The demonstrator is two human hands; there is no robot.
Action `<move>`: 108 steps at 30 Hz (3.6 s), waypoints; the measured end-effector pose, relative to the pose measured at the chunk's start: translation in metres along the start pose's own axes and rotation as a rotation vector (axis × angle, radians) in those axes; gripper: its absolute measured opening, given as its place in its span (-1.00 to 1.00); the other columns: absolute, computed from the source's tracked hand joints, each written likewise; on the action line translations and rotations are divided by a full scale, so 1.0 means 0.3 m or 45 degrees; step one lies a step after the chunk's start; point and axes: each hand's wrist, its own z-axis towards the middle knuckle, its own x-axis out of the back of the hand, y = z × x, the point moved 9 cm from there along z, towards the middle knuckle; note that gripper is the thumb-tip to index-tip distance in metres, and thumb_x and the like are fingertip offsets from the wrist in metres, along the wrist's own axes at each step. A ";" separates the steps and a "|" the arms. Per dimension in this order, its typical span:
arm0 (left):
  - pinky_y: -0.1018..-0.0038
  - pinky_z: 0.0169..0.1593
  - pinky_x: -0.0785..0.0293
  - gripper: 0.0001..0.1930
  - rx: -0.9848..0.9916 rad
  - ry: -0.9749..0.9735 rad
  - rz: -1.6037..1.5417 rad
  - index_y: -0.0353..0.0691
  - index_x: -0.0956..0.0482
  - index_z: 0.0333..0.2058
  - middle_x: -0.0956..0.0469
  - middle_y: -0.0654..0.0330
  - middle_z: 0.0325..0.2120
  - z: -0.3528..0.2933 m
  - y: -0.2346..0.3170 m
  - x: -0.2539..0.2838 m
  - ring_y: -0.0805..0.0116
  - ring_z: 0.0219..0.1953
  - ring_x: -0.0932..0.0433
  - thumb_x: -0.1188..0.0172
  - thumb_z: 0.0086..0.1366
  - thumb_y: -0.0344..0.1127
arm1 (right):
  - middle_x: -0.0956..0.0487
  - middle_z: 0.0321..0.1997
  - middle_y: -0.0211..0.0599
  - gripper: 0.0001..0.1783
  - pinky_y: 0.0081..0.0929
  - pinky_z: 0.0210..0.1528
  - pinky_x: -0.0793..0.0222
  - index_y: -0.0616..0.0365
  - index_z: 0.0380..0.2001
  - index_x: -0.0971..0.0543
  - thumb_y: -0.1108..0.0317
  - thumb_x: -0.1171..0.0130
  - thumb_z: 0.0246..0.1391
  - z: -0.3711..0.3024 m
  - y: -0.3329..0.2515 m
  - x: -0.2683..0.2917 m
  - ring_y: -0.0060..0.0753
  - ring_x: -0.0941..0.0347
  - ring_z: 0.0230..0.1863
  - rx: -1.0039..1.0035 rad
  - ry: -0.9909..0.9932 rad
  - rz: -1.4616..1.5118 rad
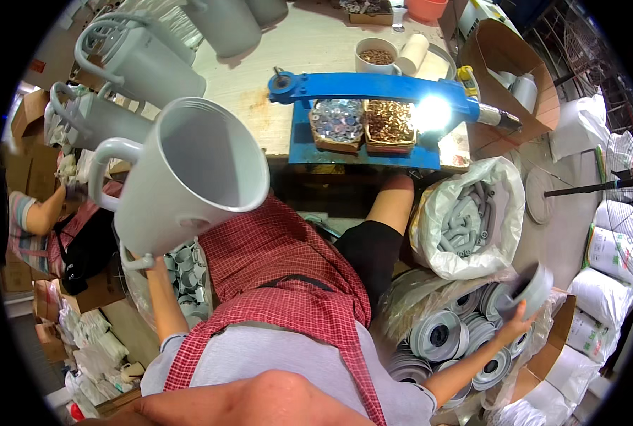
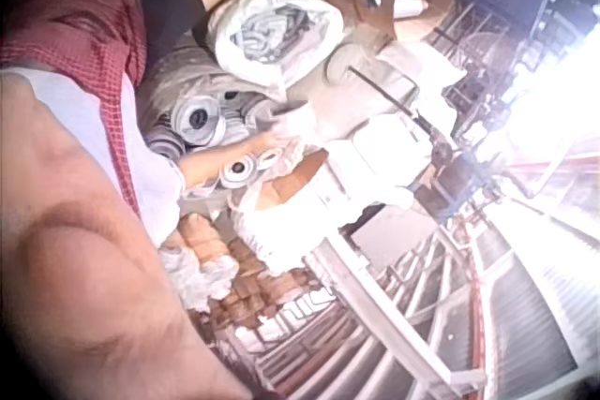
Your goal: The person assembles grey thermos flasks by hand. They pick up a flask body, insert a small metal washer into the neck, and then screw on a grey plastic lid. The completed flasks are placed on the table.
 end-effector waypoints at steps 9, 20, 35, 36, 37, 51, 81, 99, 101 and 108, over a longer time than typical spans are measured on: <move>0.48 -0.20 -0.55 -0.53 0.538 -0.265 -0.244 -0.29 -0.50 -0.01 -0.59 0.17 -0.24 -0.164 -0.204 -0.105 0.38 -0.27 -0.60 0.13 0.46 0.02 | -0.50 -0.15 0.01 -0.12 -0.23 -0.03 -0.38 0.38 0.06 -0.47 0.05 -0.47 -0.32 -0.787 -1.500 -0.960 -0.07 -0.44 -0.17 1.275 -0.963 0.776; 0.45 -0.12 -0.55 -0.57 0.656 0.028 -0.376 -0.29 -0.47 0.02 -0.59 0.14 -0.17 -0.080 -0.242 0.018 0.33 -0.17 -0.59 0.10 0.45 -0.04 | -0.47 -0.21 0.01 -0.11 0.05 0.15 -0.32 0.37 0.04 -0.46 0.18 -0.54 -0.44 -0.972 -1.739 -1.029 -0.13 -0.39 -0.26 1.648 -1.213 1.095; 0.42 -0.27 -0.43 -0.51 -0.243 0.359 0.223 -0.36 -0.57 -0.39 -0.60 0.13 -0.38 -0.046 0.309 0.231 0.37 -0.37 -0.55 -0.01 0.38 0.04 | -0.53 -0.07 -0.14 -0.40 -0.37 0.00 -0.36 0.36 0.00 -0.47 0.03 -0.19 0.10 -1.105 -1.654 -1.532 -0.29 -0.46 -0.06 0.141 -1.863 0.966; 0.45 -0.20 -0.44 -0.54 -0.096 0.458 0.027 -0.36 -0.58 -0.28 -0.60 0.13 -0.29 -0.030 0.253 0.268 0.35 -0.31 -0.56 -0.01 0.38 0.02 | -0.51 -0.03 -0.14 -0.39 -0.35 0.06 -0.31 0.33 0.00 -0.48 0.00 -0.21 0.09 -1.098 -1.745 -1.464 -0.26 -0.42 0.00 0.710 -1.695 0.994; 0.46 -0.18 -0.45 -0.53 -0.069 0.484 -0.047 -0.37 -0.57 -0.22 -0.59 0.12 -0.26 -0.023 0.235 0.292 0.34 -0.28 -0.56 0.00 0.38 0.02 | -0.46 0.08 -0.15 -0.32 -0.34 0.14 -0.23 0.29 0.05 -0.49 -0.12 -0.13 0.11 -1.104 -1.784 -1.423 -0.22 -0.35 0.11 0.988 -1.599 0.913; 0.46 -0.25 -0.56 -0.52 0.219 0.269 -0.175 -0.36 -0.58 -0.14 -0.61 0.11 -0.27 0.006 0.042 0.279 0.34 -0.31 -0.62 0.04 0.39 0.01 | -0.25 0.35 -0.04 0.07 -0.21 0.39 0.01 0.19 0.38 -0.06 -0.50 0.29 0.10 -1.034 -1.799 -1.499 -0.10 -0.15 0.37 0.742 -1.831 1.095; 0.30 -0.54 -0.23 -0.55 -1.648 -0.498 1.411 -0.32 -0.49 -0.71 -0.30 0.01 -0.77 0.967 0.712 -0.456 0.13 -0.65 -0.25 -0.27 0.20 -0.10 | -0.06 0.42 0.11 -0.05 -0.24 0.36 -0.07 0.29 0.37 -0.02 0.17 -0.24 0.02 -1.568 -2.337 -2.514 -0.02 -0.09 0.39 0.707 -1.989 1.102; 0.28 0.29 -0.13 -0.12 -0.522 0.120 0.367 -0.25 0.05 0.33 -0.10 0.02 0.29 0.764 -0.171 -0.132 0.15 0.32 -0.11 -0.31 0.18 -0.22 | -0.45 0.09 0.02 -0.31 -0.25 0.17 -0.27 0.24 0.23 -0.29 0.35 -0.22 0.01 -0.879 -2.818 -2.214 -0.13 -0.41 0.08 1.310 0.176 1.061; 0.20 0.32 -0.06 0.02 -0.470 0.176 0.688 -0.27 0.09 0.34 -0.07 -0.06 0.30 0.733 -0.292 -0.140 0.01 0.34 -0.08 -0.43 0.01 -0.32 | -0.54 -0.08 -0.10 -0.36 -0.39 -0.01 -0.37 0.29 0.18 -0.33 0.30 -0.24 0.04 -0.835 -2.851 -2.373 -0.27 -0.49 -0.10 1.016 -0.772 1.113; 0.18 0.38 0.03 -0.10 -0.353 0.317 1.013 -0.37 0.00 0.31 -0.01 -0.13 0.33 0.749 -0.263 -0.085 -0.03 0.37 0.02 -0.37 0.13 -0.25 | -0.39 -0.58 -0.50 -0.69 -0.72 -0.62 -0.04 0.17 -0.32 -0.50 0.14 0.00 0.32 -0.853 -2.711 -1.925 -0.74 -0.19 -0.64 0.792 -1.498 1.713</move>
